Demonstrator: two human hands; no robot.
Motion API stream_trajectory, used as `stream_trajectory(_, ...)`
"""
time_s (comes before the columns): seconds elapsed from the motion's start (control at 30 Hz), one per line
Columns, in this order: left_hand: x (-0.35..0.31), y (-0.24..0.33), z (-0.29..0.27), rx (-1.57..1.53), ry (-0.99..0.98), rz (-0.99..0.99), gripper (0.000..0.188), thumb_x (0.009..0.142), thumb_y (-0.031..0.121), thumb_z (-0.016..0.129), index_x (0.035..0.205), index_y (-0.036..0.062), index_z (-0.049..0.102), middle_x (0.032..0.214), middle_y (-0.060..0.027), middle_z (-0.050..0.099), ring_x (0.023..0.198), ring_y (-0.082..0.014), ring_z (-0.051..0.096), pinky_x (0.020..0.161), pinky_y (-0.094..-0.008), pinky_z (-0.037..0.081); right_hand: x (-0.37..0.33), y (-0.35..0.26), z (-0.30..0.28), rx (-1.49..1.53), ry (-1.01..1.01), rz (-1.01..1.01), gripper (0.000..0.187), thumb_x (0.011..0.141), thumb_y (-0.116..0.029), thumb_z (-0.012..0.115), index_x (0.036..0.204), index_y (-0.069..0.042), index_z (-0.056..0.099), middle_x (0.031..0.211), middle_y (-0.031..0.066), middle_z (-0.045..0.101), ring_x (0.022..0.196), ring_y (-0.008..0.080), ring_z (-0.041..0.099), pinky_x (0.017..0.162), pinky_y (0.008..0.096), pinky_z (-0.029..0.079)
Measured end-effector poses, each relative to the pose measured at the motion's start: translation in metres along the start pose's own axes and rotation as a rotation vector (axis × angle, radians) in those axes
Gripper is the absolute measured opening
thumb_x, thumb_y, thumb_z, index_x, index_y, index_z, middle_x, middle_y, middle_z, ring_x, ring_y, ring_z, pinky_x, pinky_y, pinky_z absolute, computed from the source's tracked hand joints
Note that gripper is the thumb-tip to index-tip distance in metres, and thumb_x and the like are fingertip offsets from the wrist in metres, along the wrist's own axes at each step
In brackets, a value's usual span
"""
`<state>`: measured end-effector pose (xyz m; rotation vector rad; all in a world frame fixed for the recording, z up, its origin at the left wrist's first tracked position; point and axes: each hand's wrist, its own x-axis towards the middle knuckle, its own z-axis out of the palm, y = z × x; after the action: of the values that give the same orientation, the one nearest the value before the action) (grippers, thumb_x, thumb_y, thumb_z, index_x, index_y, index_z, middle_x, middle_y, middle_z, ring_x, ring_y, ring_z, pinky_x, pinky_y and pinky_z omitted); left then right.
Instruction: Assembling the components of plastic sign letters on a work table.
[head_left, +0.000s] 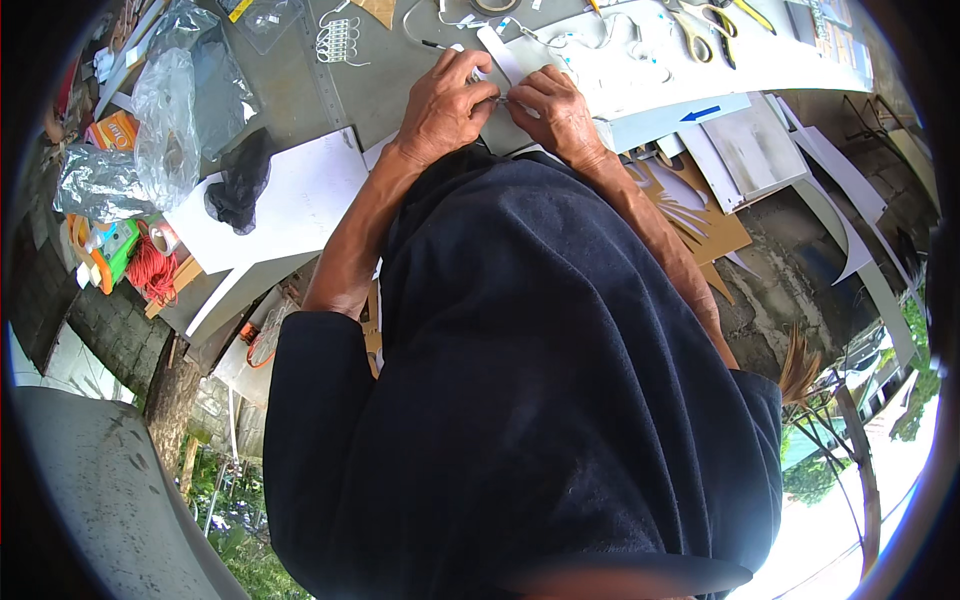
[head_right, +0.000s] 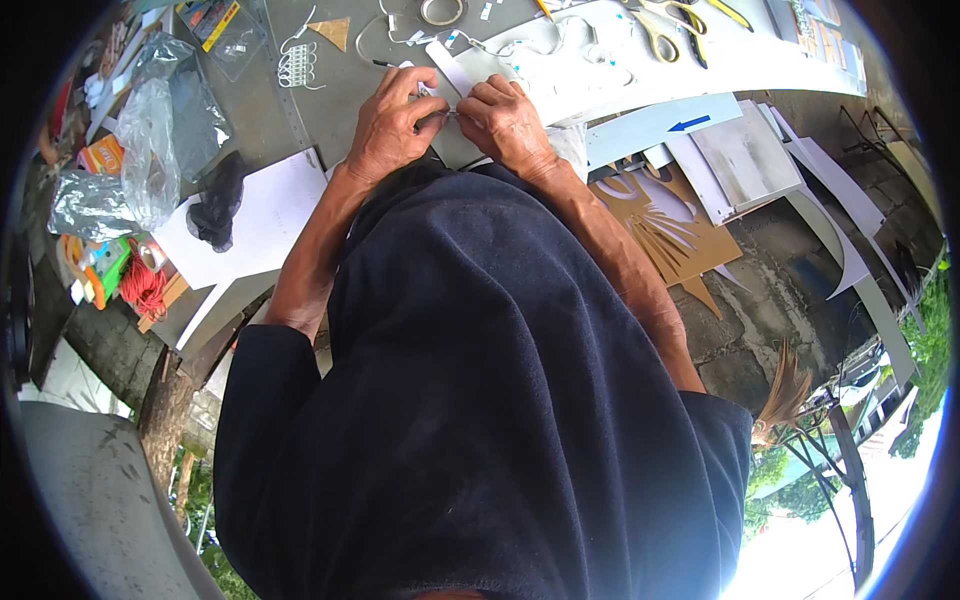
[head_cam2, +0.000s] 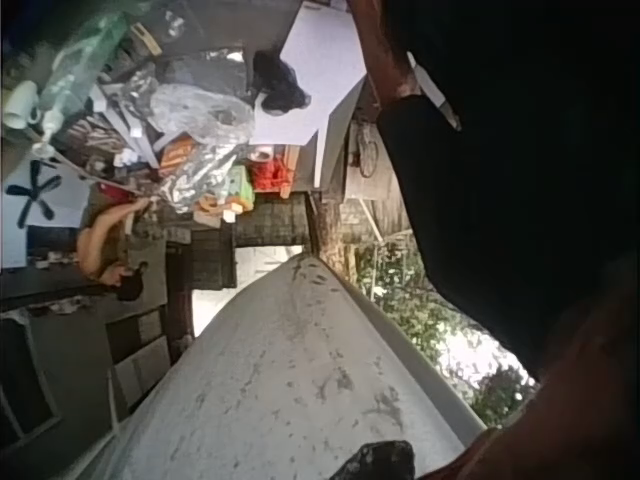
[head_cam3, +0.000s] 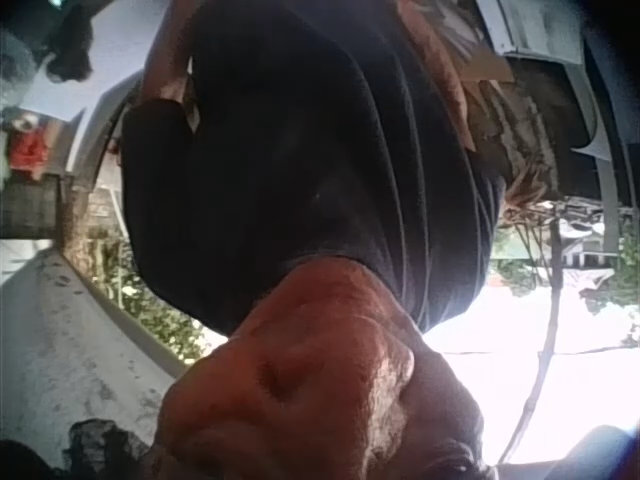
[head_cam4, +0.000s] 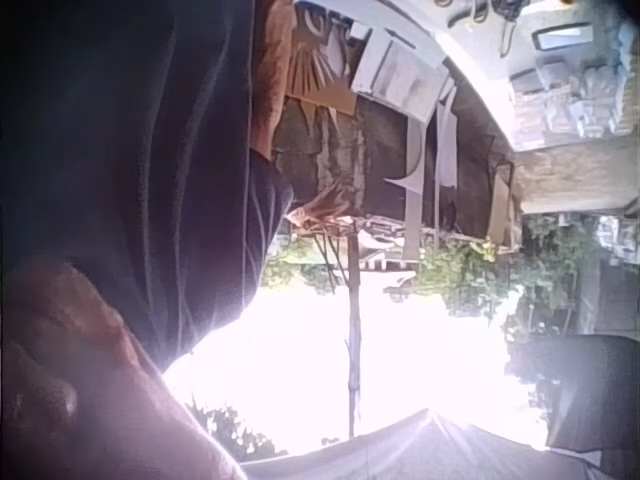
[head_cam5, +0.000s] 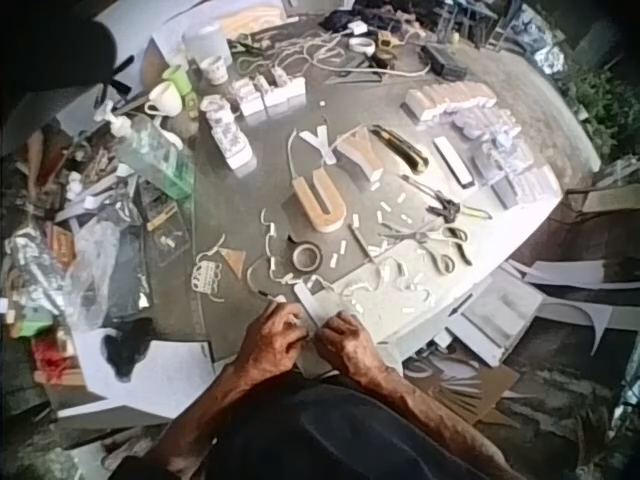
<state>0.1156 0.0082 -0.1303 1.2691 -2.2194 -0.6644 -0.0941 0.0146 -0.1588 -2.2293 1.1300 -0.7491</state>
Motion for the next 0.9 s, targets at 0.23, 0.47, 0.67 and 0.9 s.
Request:
stream_trajectory(0.23, -0.0007, -0.0016, 0.0008, -0.008, 0.004, 0.005, 0.016, 0.071, 0.007, 0.081, 0.084, 0.0105, 0.073, 0.106, 0.0022, 0.061, 0.089, -0.0208, 0.057, 0.075, -0.0336, 0.053, -0.0004, 0.0004, -0.0007, -0.009, -0.013, -0.003, 0.015, 0.077, -0.010, 0.076, 0.092, -0.009, 0.071, 0.088, 0.0034, 0.062, 0.090, 0.0237, 0.059, 0.080, 0.0387, 0.048)
stream_trajectory(0.47, -0.0006, -0.0046, 0.0041, -0.021, 0.014, -0.007, 0.013, 0.069, 0.007, 0.082, 0.080, 0.0111, 0.076, 0.105, 0.0033, 0.062, 0.089, -0.0198, 0.057, 0.075, -0.0326, 0.053, -0.0007, 0.0006, 0.0005, -0.009, -0.006, -0.001, 0.014, 0.078, -0.010, 0.076, 0.091, -0.009, 0.071, 0.088, 0.0034, 0.062, 0.090, 0.0236, 0.059, 0.080, 0.0388, 0.047)
stream_trajectory(0.67, -0.0007, -0.0021, 0.0063, -0.022, 0.039, -0.047, 0.013, 0.068, 0.007, 0.082, 0.079, 0.0111, 0.077, 0.105, 0.0038, 0.063, 0.089, -0.0193, 0.057, 0.076, -0.0320, 0.054, -0.0008, 0.0019, 0.0007, -0.010, -0.012, -0.006, 0.015, 0.077, -0.010, 0.076, 0.091, -0.009, 0.071, 0.088, 0.0036, 0.062, 0.090, 0.0235, 0.059, 0.080, 0.0383, 0.048)
stream_trajectory(0.9, 0.0000, -0.0006, 0.0062, 0.012, 0.005, -0.082, 0.012, 0.068, 0.007, 0.082, 0.078, 0.0114, 0.077, 0.107, 0.0046, 0.063, 0.092, -0.0193, 0.057, 0.078, -0.0322, 0.054, 0.0009, 0.0007, -0.0074, 0.017, -0.062, 0.026, 0.023, 0.077, -0.008, 0.081, 0.100, -0.007, 0.074, 0.094, 0.0077, 0.069, 0.090, 0.0263, 0.063, 0.082, 0.0386, 0.054)
